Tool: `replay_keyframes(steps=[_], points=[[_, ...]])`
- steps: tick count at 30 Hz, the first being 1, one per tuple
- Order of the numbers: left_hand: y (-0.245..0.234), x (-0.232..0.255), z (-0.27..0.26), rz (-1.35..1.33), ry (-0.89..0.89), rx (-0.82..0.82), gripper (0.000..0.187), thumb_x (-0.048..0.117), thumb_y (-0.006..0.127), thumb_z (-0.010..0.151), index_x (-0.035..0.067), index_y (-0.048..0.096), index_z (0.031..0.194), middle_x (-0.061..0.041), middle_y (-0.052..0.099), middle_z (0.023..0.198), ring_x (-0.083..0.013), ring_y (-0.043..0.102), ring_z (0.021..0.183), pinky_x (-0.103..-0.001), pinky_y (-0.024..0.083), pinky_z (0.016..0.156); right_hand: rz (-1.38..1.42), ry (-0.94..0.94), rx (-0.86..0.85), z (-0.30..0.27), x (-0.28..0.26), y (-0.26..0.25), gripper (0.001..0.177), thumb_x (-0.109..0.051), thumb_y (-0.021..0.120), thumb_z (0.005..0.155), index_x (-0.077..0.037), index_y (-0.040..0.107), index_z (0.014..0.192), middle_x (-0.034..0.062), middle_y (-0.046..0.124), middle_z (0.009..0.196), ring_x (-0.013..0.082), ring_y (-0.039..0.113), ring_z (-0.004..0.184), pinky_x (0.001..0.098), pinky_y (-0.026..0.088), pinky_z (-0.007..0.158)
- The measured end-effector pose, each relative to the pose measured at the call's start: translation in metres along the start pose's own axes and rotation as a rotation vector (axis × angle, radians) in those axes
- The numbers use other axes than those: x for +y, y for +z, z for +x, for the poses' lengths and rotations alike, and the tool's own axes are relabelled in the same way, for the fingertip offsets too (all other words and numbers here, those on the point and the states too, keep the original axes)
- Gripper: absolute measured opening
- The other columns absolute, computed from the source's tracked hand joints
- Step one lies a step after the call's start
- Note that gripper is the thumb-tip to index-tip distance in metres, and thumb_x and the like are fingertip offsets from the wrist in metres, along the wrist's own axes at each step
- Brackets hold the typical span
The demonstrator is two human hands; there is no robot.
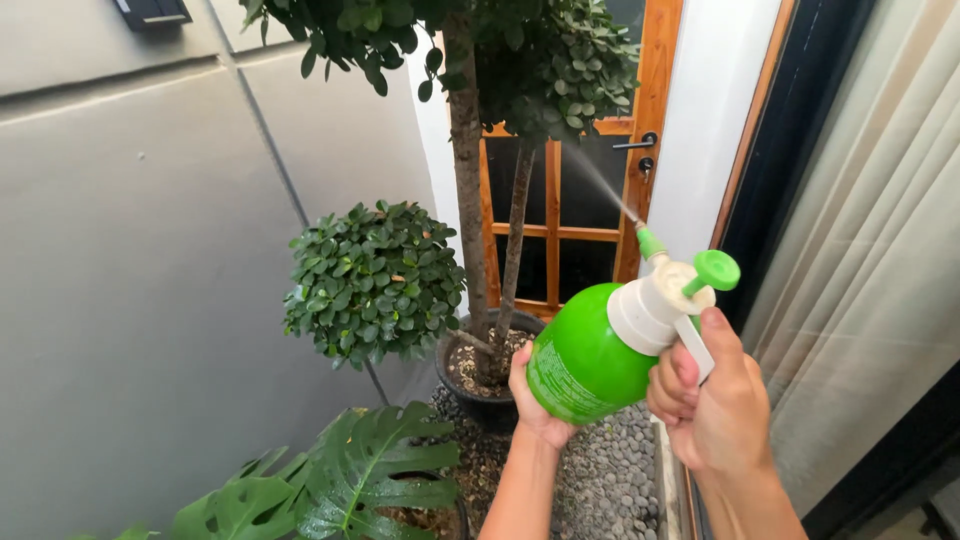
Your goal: Watering potted plants on a balcony using a pump spray bottle.
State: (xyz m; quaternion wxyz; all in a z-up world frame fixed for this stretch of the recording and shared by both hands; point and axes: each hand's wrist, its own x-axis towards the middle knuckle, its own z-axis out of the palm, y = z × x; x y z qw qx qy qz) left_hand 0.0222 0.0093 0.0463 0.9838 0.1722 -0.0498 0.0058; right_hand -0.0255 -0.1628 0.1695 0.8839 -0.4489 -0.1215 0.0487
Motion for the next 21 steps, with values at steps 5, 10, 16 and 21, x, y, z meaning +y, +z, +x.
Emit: replay_keyframes(steps=[5,10,16,21], points=[[0.025,0.019,0.011,0.062,0.026,-0.09,0.069,0.062,0.049,0.089,0.009,0.064,0.13,-0.015,0.068,0.123,-0.0322,0.066,0.111,-0.049,0.057,0.09,0.021,-0.156,-0.109,-0.007,-0.014,0.014,0.061,-0.047,0.04,0.108,-0.009,0.04,0.06,0.0018,0.03,0.046,0.0141,0.025,0.039,0.0324,0.023,0.039],[0.059,0.039,0.012,0.113,0.05,-0.108,0.073,0.067,0.046,0.086,0.011,0.064,0.13,-0.014,0.066,0.124,-0.0318,0.065,0.112,-0.051,0.056,0.088,0.001,-0.236,-0.168,-0.004,-0.033,0.043,0.06,-0.046,0.041,0.108,-0.009,0.04,0.061,0.0026,0.031,0.046,0.0145,0.026,0.038,0.033,0.023,0.038],[0.082,0.062,0.009,0.07,0.192,-0.174,0.07,0.064,0.043,0.093,0.009,0.061,0.133,-0.014,0.065,0.127,-0.0303,0.063,0.116,-0.049,0.055,0.095,-0.072,-0.274,-0.26,0.003,-0.051,0.084,0.059,-0.046,0.045,0.106,-0.008,0.042,0.062,0.0023,0.032,0.048,0.013,0.028,0.04,0.0318,0.023,0.037],[0.104,0.083,-0.002,0.051,0.306,-0.229,0.068,0.06,0.039,0.096,0.006,0.06,0.133,-0.015,0.066,0.128,-0.0306,0.064,0.116,-0.048,0.055,0.096,-0.092,-0.264,-0.335,0.002,-0.063,0.116,0.058,-0.048,0.049,0.104,-0.008,0.043,0.062,0.0027,0.035,0.05,0.0135,0.031,0.042,0.0309,0.025,0.038]])
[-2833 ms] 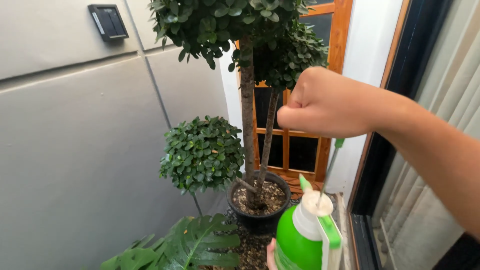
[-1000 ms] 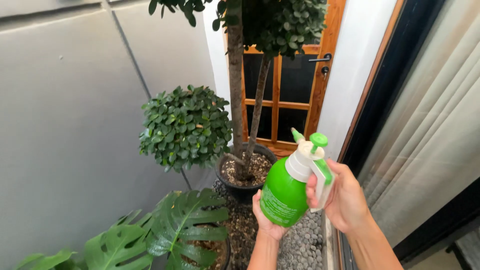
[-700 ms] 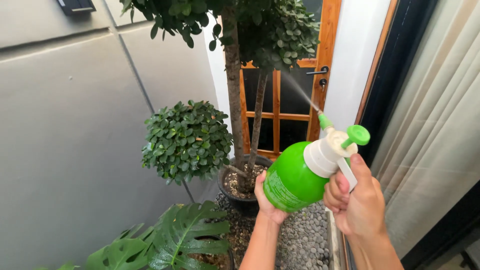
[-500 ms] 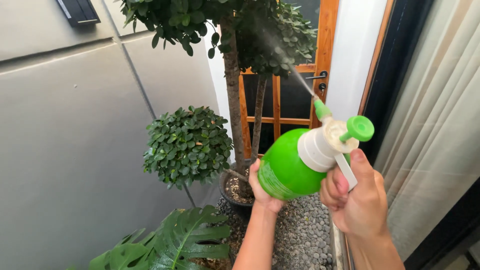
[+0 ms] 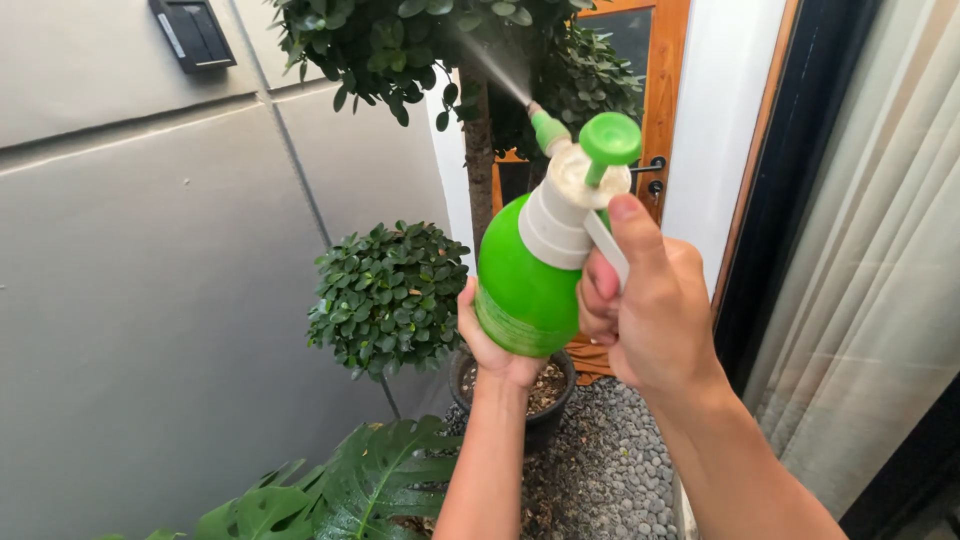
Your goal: Watering potted plants on a balcony using a pump spray bottle.
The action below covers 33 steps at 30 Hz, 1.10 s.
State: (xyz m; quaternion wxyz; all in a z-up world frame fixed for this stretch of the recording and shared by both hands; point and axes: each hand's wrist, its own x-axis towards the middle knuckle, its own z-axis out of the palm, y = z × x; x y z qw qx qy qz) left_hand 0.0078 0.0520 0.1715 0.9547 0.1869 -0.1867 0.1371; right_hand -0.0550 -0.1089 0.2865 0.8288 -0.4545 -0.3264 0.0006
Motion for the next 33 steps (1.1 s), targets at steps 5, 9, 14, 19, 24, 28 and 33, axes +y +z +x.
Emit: replay_keyframes(steps=[5,9,14,19,24,28,33], points=[[0.015,0.013,0.013,0.016,-0.035,-0.082,0.066,0.056,0.039,0.098,0.005,0.061,0.133,-0.017,0.067,0.126,-0.0315,0.065,0.114,-0.049,0.055,0.096,0.014,-0.047,0.078,0.015,-0.015,0.008,0.056,-0.047,0.049,0.104,-0.01,0.042,0.064,0.0007,0.033,0.051,0.0129,0.031,0.04,0.0311,0.023,0.036],[0.023,0.006,0.026,0.023,-0.127,-0.124,0.064,0.054,0.039,0.099,0.005,0.062,0.132,-0.017,0.068,0.124,-0.0322,0.066,0.112,-0.05,0.056,0.095,0.024,-0.074,0.185,0.027,-0.03,0.006,0.054,-0.047,0.048,0.105,-0.011,0.041,0.066,-0.0012,0.031,0.05,0.0117,0.029,0.038,0.031,0.021,0.034],[0.027,-0.011,0.027,-0.065,-0.136,-0.129,0.064,0.056,0.039,0.1,0.006,0.061,0.134,-0.016,0.067,0.125,-0.0321,0.066,0.112,-0.049,0.056,0.095,-0.02,-0.088,0.134,0.035,-0.039,0.013,0.053,-0.046,0.048,0.106,-0.012,0.042,0.066,-0.0017,0.032,0.051,0.0105,0.029,0.038,0.03,0.021,0.034],[0.039,-0.002,0.029,-0.104,-0.048,-0.172,0.065,0.057,0.038,0.1,0.007,0.059,0.136,-0.016,0.064,0.129,-0.0323,0.064,0.115,-0.049,0.055,0.097,-0.1,-0.103,0.037,0.038,-0.048,0.028,0.054,-0.044,0.047,0.105,-0.01,0.042,0.064,-0.0007,0.033,0.05,0.0098,0.028,0.037,0.0293,0.021,0.033],[0.055,0.027,0.038,-0.052,-0.034,-0.193,0.066,0.055,0.034,0.1,0.006,0.058,0.138,-0.017,0.064,0.13,-0.0329,0.064,0.116,-0.05,0.056,0.095,-0.122,-0.158,0.048,0.051,-0.056,0.04,0.052,-0.044,0.046,0.106,-0.012,0.044,0.065,-0.001,0.035,0.051,0.0094,0.029,0.038,0.03,0.022,0.033],[0.065,0.027,0.044,0.009,-0.088,-0.173,0.065,0.053,0.033,0.1,0.006,0.058,0.137,-0.017,0.065,0.129,-0.0332,0.065,0.114,-0.051,0.057,0.093,-0.096,-0.176,0.121,0.059,-0.06,0.023,0.051,-0.044,0.046,0.107,-0.013,0.045,0.067,-0.0023,0.035,0.051,0.0088,0.03,0.038,0.0301,0.021,0.033],[0.047,-0.019,0.035,0.08,-0.184,-0.099,0.064,0.053,0.03,0.102,0.007,0.059,0.137,-0.017,0.066,0.126,-0.0315,0.066,0.112,-0.051,0.057,0.092,-0.014,-0.142,0.202,0.049,-0.057,-0.017,0.048,-0.042,0.048,0.108,-0.013,0.045,0.07,-0.003,0.034,0.051,0.0088,0.028,0.037,0.0299,0.021,0.034]])
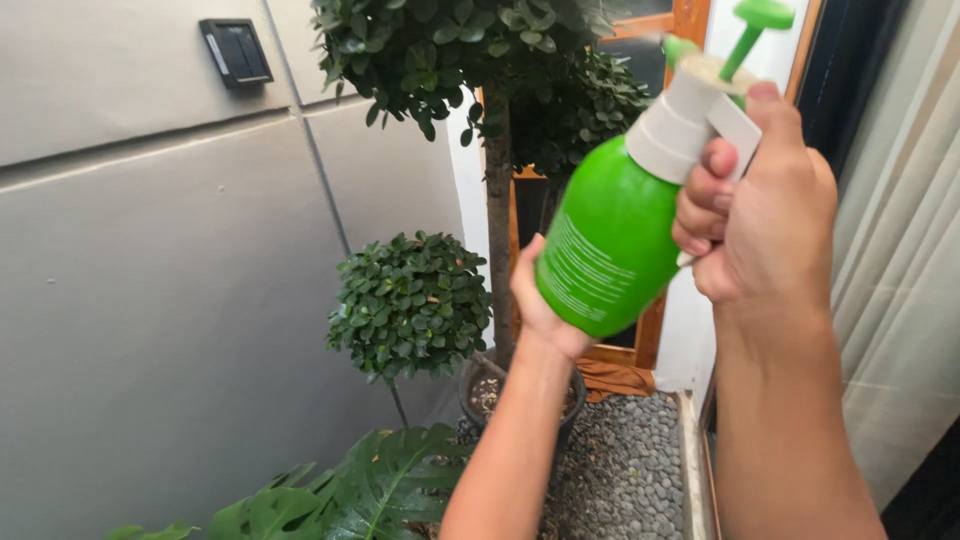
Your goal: Watering potted plants on a balcony using a pump spray bottle.
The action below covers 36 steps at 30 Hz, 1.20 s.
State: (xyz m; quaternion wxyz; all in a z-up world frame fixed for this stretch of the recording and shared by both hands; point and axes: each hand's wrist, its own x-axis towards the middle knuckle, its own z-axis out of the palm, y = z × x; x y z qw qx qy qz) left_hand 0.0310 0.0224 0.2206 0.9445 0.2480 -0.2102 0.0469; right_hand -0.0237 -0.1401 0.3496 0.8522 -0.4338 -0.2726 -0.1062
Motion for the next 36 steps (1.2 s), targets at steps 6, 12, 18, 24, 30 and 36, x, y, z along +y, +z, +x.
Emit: replay_keyframes(steps=[6,12,18,24,30,36], points=[[-0.039,-0.084,-0.009,-0.247,-0.157,0.086,0.068,0.055,0.029,0.101,0.006,0.061,0.135,-0.018,0.066,0.128,-0.0335,0.066,0.114,-0.051,0.055,0.095,-0.088,0.17,0.12,0.01,0.038,-0.058,0.048,-0.044,0.049,0.106,-0.013,0.044,0.069,-0.0028,0.033,0.05,0.009,0.025,0.035,0.0295,0.019,0.033],[-0.058,-0.115,0.003,-0.306,-0.224,0.134,0.07,0.055,0.027,0.099,0.007,0.062,0.134,-0.018,0.066,0.129,-0.0345,0.064,0.116,-0.052,0.053,0.097,-0.161,0.206,0.169,0.012,0.054,-0.086,0.05,-0.044,0.048,0.106,-0.012,0.043,0.068,-0.0013,0.034,0.05,0.0096,0.027,0.036,0.0294,0.02,0.033],[-0.07,-0.129,0.037,-0.272,-0.217,0.08,0.065,0.053,0.027,0.103,0.007,0.062,0.135,-0.017,0.066,0.13,-0.033,0.064,0.117,-0.05,0.053,0.099,-0.172,0.143,0.208,0.024,0.049,-0.099,0.049,-0.043,0.045,0.108,-0.013,0.043,0.069,-0.0018,0.033,0.051,0.0095,0.026,0.037,0.0293,0.019,0.034],[-0.061,-0.116,0.049,-0.219,-0.112,0.141,0.066,0.053,0.026,0.102,0.006,0.062,0.131,-0.016,0.067,0.125,-0.0312,0.065,0.113,-0.05,0.054,0.096,-0.163,0.141,0.047,0.04,0.045,-0.102,0.05,-0.044,0.045,0.109,-0.013,0.042,0.07,-0.0026,0.032,0.052,0.0095,0.025,0.038,0.0291,0.019,0.034],[-0.075,-0.101,0.025,-0.231,-0.039,0.148,0.067,0.055,0.024,0.104,0.01,0.059,0.138,-0.015,0.062,0.136,-0.0324,0.061,0.123,-0.05,0.052,0.101,-0.17,0.23,0.006,0.033,0.059,-0.085,0.05,-0.044,0.045,0.107,-0.014,0.042,0.068,-0.0022,0.033,0.051,0.0098,0.027,0.038,0.0293,0.021,0.035],[-0.069,-0.116,-0.08,-0.305,0.08,0.543,0.073,0.062,0.022,0.094,0.018,0.059,0.138,-0.011,0.062,0.135,-0.0305,0.059,0.123,-0.052,0.051,0.097,-0.269,0.629,-0.132,-0.013,0.086,-0.055,0.055,-0.047,0.047,0.104,-0.012,0.04,0.062,-0.003,0.031,0.048,0.0098,0.025,0.035,0.0285,0.017,0.033]])
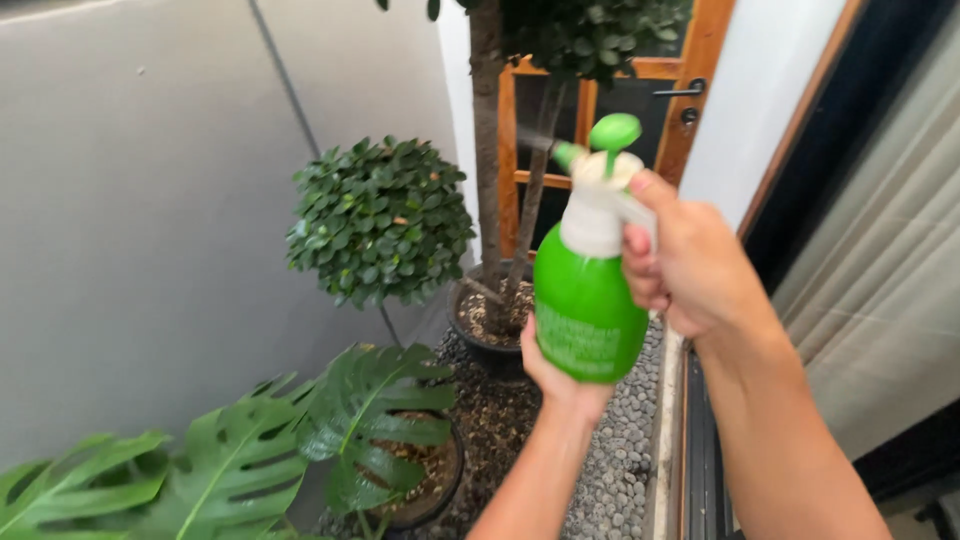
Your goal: Watering potted plants on a balcony using a pump spray bottle.
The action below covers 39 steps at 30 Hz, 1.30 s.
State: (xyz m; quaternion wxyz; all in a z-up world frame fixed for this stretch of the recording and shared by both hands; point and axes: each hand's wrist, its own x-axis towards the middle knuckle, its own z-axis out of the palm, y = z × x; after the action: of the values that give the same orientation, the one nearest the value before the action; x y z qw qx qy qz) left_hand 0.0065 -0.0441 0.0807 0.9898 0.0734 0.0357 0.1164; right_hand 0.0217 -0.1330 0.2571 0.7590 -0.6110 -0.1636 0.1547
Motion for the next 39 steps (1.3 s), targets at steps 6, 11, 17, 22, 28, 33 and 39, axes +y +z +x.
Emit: replay_keyframes(steps=[6,11,17,22,28,33,39], points=[[-0.066,0.008,-0.049,-0.13,0.132,0.104,0.073,0.066,0.025,0.092,0.016,0.059,0.135,-0.011,0.062,0.13,-0.0316,0.059,0.117,-0.052,0.049,0.094,-0.039,0.202,-0.239,-0.001,0.049,0.028,0.055,-0.044,0.048,0.103,-0.01,0.041,0.06,-0.0032,0.031,0.048,0.0096,0.023,0.036,0.0292,0.016,0.035],[-0.046,0.044,-0.061,-0.161,0.175,0.131,0.073,0.062,0.024,0.093,0.016,0.058,0.138,-0.013,0.063,0.135,-0.0331,0.06,0.121,-0.052,0.049,0.099,-0.043,0.176,-0.207,-0.006,0.05,0.059,0.055,-0.044,0.047,0.104,-0.01,0.041,0.061,-0.0027,0.031,0.048,0.01,0.024,0.036,0.0292,0.017,0.034],[-0.053,0.073,-0.078,-0.164,0.191,0.048,0.074,0.06,0.023,0.095,0.01,0.059,0.135,-0.016,0.062,0.131,-0.0332,0.061,0.116,-0.05,0.052,0.095,-0.017,0.159,-0.258,-0.012,0.059,0.097,0.053,-0.043,0.047,0.103,-0.009,0.043,0.063,-0.0023,0.032,0.048,0.01,0.026,0.035,0.0287,0.02,0.032],[-0.067,0.083,-0.095,-0.254,0.227,0.037,0.071,0.058,0.024,0.097,0.007,0.06,0.132,-0.018,0.063,0.127,-0.0337,0.062,0.113,-0.049,0.055,0.092,-0.051,0.218,-0.323,-0.017,0.079,0.115,0.053,-0.044,0.048,0.104,-0.007,0.046,0.065,-0.0023,0.034,0.05,0.0092,0.027,0.036,0.0278,0.021,0.033],[-0.062,0.107,-0.098,-0.175,0.141,0.139,0.076,0.061,0.02,0.094,0.011,0.059,0.135,-0.018,0.063,0.128,-0.0353,0.062,0.113,-0.053,0.053,0.091,0.035,0.152,-0.256,-0.024,0.083,0.12,0.054,-0.044,0.047,0.105,-0.008,0.045,0.066,-0.002,0.034,0.049,0.0093,0.027,0.035,0.0283,0.021,0.032],[-0.064,0.119,-0.081,-0.109,0.111,0.057,0.075,0.06,0.021,0.096,0.011,0.057,0.14,-0.019,0.061,0.135,-0.0364,0.061,0.118,-0.055,0.051,0.095,0.072,0.048,-0.146,-0.025,0.073,0.124,0.052,-0.043,0.045,0.105,-0.008,0.047,0.067,-0.0016,0.035,0.049,0.0089,0.027,0.035,0.0285,0.02,0.032],[-0.053,0.123,-0.062,-0.077,0.03,0.056,0.076,0.06,0.021,0.096,0.012,0.058,0.141,-0.019,0.061,0.136,-0.0359,0.061,0.12,-0.057,0.05,0.096,0.097,-0.052,-0.087,-0.016,0.061,0.123,0.052,-0.042,0.045,0.107,-0.009,0.046,0.067,-0.0023,0.036,0.051,0.0081,0.028,0.036,0.0282,0.02,0.032]])
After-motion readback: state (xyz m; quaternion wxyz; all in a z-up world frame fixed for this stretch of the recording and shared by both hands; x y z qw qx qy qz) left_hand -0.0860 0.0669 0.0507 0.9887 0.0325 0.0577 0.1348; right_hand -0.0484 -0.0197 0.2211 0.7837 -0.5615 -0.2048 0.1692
